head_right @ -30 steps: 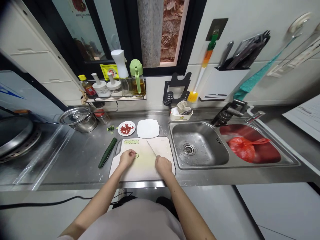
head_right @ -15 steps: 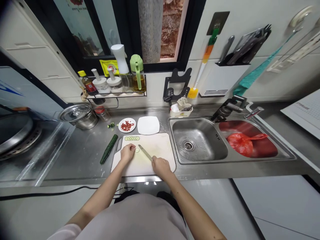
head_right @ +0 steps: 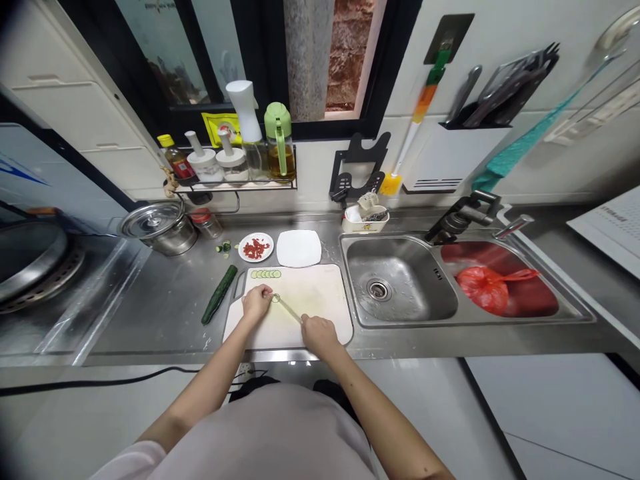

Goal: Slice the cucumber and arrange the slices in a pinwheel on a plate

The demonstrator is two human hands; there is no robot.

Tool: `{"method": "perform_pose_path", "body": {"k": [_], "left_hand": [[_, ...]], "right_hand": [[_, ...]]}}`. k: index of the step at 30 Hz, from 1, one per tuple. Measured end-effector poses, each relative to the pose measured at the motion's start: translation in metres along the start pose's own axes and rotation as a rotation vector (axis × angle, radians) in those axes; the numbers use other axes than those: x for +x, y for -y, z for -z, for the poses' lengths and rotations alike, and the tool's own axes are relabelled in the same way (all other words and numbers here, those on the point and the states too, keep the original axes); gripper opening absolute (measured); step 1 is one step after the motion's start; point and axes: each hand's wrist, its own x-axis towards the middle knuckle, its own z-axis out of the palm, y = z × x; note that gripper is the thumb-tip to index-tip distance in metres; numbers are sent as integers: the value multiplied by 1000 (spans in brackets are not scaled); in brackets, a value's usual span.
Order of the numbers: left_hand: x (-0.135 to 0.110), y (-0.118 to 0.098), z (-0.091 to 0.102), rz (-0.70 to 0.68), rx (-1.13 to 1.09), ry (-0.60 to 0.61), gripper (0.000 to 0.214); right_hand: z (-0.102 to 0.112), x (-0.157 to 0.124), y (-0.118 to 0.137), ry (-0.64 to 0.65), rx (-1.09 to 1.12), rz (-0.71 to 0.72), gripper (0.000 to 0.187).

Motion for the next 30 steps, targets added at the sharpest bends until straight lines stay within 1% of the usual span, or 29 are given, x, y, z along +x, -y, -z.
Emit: {"method": "perform_pose_path", "body": {"k": [11, 20, 30], "left_hand": [[2, 1, -1, 11, 2, 15, 13], [4, 0, 0, 17, -1, 22, 12], [5, 0, 1, 17, -4, 35, 13]], "right_hand": [[-3, 3, 5, 36, 9, 3, 29], [4, 9, 8, 74, 36, 20, 29], [1, 5, -2, 89, 36, 29, 28]]}}
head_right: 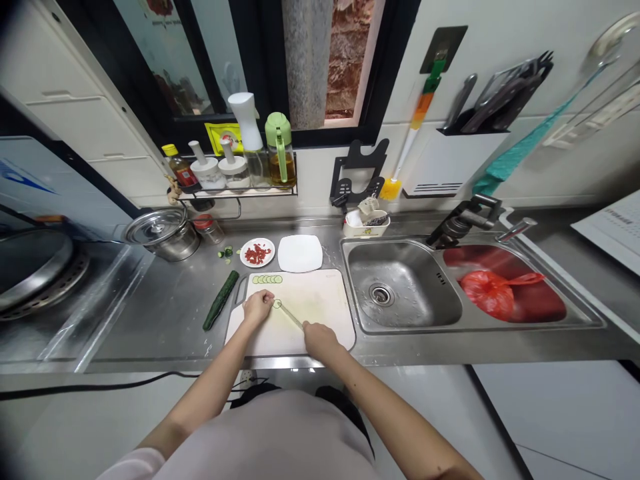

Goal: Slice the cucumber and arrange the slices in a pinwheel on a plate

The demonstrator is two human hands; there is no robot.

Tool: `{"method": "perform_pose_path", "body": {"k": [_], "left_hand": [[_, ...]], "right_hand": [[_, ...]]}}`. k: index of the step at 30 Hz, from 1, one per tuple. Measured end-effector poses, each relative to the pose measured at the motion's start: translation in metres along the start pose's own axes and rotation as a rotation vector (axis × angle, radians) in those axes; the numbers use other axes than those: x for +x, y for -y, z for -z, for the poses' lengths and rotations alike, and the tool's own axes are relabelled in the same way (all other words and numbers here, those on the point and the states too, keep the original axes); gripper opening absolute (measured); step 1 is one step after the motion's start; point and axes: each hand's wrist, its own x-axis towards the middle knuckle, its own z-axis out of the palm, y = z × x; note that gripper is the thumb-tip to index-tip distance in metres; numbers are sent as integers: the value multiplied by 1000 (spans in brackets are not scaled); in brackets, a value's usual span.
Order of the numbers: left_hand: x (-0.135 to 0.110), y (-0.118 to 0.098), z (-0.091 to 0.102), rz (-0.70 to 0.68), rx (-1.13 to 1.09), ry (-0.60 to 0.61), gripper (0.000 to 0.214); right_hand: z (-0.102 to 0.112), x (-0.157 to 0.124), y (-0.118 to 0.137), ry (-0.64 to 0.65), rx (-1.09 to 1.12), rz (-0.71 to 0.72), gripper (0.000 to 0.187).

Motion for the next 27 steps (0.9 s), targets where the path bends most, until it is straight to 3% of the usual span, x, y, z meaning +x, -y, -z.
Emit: {"method": "perform_pose_path", "body": {"k": [14, 27], "left_hand": [[2, 2, -3, 7, 4, -3, 14], [1, 2, -2, 4, 2, -18, 14]], "right_hand": [[1, 10, 6, -6, 13, -1, 29], [-5, 1, 1, -10, -10, 10, 30]]}}
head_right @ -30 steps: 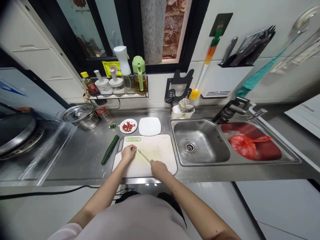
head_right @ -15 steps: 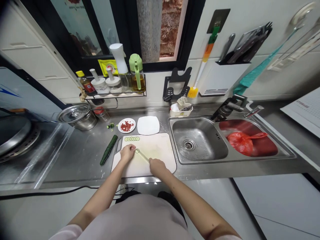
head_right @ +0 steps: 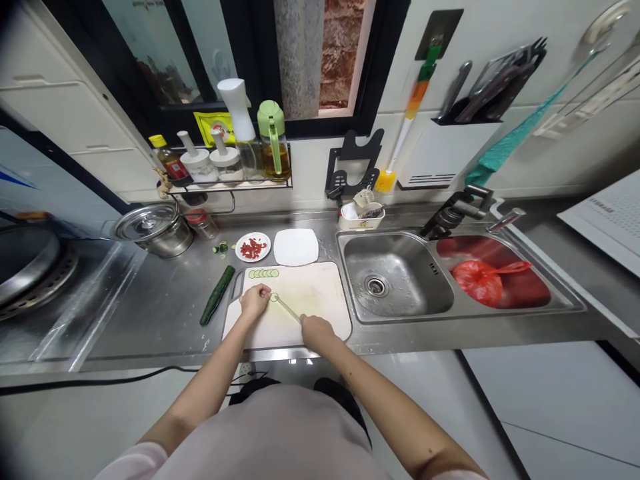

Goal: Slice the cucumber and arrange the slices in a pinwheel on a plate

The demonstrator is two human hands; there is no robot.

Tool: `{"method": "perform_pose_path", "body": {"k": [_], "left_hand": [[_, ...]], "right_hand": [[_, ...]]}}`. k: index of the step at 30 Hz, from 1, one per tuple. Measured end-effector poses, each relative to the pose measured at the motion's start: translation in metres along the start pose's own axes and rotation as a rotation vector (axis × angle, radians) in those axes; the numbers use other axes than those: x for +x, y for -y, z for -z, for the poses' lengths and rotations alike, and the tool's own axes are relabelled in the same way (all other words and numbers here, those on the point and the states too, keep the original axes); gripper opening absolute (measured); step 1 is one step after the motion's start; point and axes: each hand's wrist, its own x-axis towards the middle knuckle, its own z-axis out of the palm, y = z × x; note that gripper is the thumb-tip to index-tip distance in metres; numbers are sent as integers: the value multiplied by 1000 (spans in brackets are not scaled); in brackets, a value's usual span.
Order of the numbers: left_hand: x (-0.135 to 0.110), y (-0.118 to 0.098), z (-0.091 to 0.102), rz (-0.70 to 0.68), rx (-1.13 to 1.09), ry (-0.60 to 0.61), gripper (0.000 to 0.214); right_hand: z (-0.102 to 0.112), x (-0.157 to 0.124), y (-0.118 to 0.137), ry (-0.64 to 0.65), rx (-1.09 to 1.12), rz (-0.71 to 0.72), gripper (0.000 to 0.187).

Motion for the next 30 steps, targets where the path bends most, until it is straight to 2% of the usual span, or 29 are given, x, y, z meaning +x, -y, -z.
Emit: {"method": "perform_pose_path", "body": {"k": [12, 24, 30], "left_hand": [[-1, 0, 2, -11, -12, 11, 13], [-1, 2, 0, -9, -7, -10, 13], [0, 3, -2, -9, 2, -14, 13]], "right_hand": [[-3, 13, 3, -13, 38, -4, 29], [-3, 0, -2, 18, 40, -32, 31], [-2, 8, 1, 9, 39, -11, 31]]}}
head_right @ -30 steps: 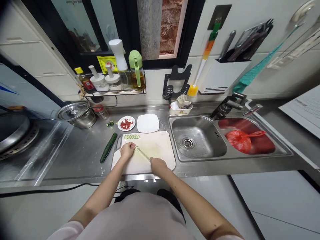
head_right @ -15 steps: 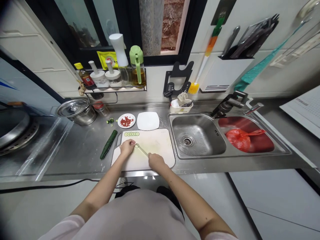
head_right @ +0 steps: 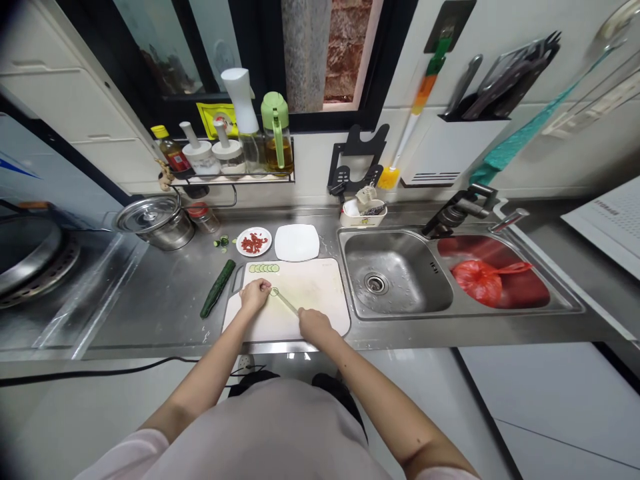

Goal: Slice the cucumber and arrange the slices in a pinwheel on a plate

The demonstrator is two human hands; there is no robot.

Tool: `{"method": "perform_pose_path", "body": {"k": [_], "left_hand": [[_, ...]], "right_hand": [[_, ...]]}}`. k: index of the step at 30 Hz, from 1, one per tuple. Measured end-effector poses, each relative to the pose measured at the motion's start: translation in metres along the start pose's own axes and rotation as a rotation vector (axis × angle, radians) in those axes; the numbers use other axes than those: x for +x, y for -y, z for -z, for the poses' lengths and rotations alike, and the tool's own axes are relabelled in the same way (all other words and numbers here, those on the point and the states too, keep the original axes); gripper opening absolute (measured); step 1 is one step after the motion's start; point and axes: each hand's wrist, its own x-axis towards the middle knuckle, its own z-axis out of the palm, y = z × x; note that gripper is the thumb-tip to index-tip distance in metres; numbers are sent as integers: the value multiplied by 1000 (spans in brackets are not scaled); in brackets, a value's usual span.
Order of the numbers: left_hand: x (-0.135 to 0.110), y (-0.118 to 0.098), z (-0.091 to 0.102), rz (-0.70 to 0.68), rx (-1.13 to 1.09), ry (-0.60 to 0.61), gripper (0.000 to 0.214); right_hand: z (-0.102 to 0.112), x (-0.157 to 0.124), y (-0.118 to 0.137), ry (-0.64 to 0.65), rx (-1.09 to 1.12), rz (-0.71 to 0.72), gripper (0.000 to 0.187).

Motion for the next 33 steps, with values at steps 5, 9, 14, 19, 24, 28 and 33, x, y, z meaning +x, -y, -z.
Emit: {"method": "perform_pose_path", "body": {"k": [5, 9, 14, 19, 24, 28, 33], "left_hand": [[1, 1, -1, -7, -1, 4, 13], [1, 2, -1, -12, -3, 0, 13], [0, 1, 0, -15, -7, -5, 13], [-4, -1, 0, -29, 13, -4, 17], [-16, -3, -4, -95, 73, -43, 22], [-23, -8, -7, -133, 96, -36, 20], [-24, -14, -6, -99, 50, -21, 11]], "right_hand": [[-2, 4, 1, -26, -4, 9, 30], [-9, -2, -6, -21, -28, 3, 29], [-12, -13, -15, 2, -34, -12, 29], [-10, -17, -21, -25, 15, -35, 28], [-10, -11, -26, -131, 119, -204, 29], [-8, -4, -29, -177, 128, -311, 30], [-4, -1, -34, -168, 108, -327, 29]]}}
